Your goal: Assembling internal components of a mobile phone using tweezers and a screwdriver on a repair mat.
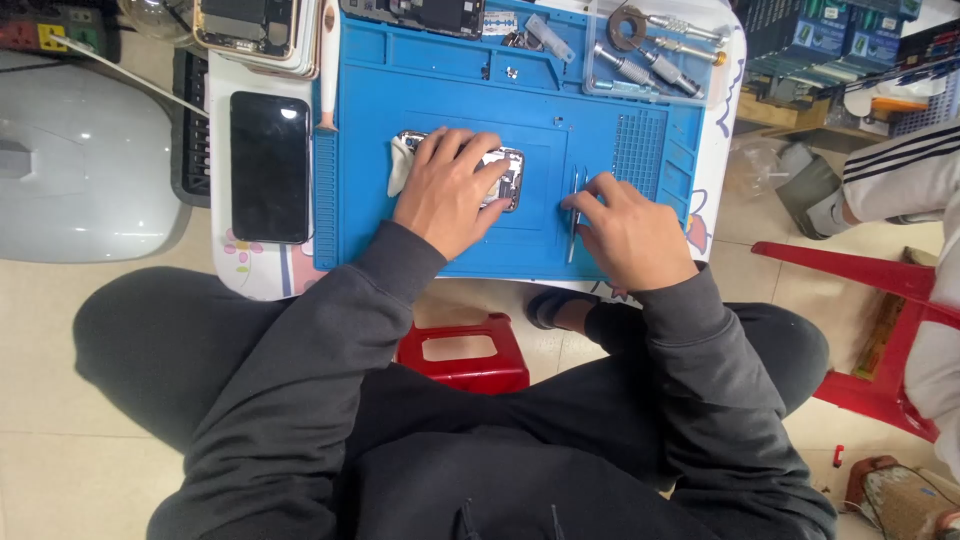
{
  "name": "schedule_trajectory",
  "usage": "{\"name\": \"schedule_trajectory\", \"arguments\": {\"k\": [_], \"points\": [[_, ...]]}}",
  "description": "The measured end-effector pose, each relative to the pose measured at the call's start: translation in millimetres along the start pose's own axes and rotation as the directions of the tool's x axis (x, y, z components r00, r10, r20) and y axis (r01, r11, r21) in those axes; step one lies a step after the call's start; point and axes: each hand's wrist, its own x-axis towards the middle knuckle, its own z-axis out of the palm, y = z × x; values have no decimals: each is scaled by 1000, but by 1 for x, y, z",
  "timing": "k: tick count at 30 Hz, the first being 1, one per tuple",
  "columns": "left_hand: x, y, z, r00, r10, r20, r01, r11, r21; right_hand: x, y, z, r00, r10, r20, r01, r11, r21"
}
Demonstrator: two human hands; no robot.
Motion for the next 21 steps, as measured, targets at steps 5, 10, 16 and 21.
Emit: {"name": "schedule_trajectory", "arguments": {"k": [5,10,16,21], "points": [[3,2,-8,1000,-3,-1,4,1000,10,3,-4,-27,997,38,69,-41,999,37],[1,2,-3,999,-8,32,8,1000,-9,9,39,-41,996,65,-61,-62,997,49],[8,2,-6,1000,-11,-11,11,1000,-19,39,146,18,884,128,-449,-63,985,158],[6,3,-8,999,-4,-33,3,1000,-9,59,177,56,878,132,-459,-84,989,125]]}}
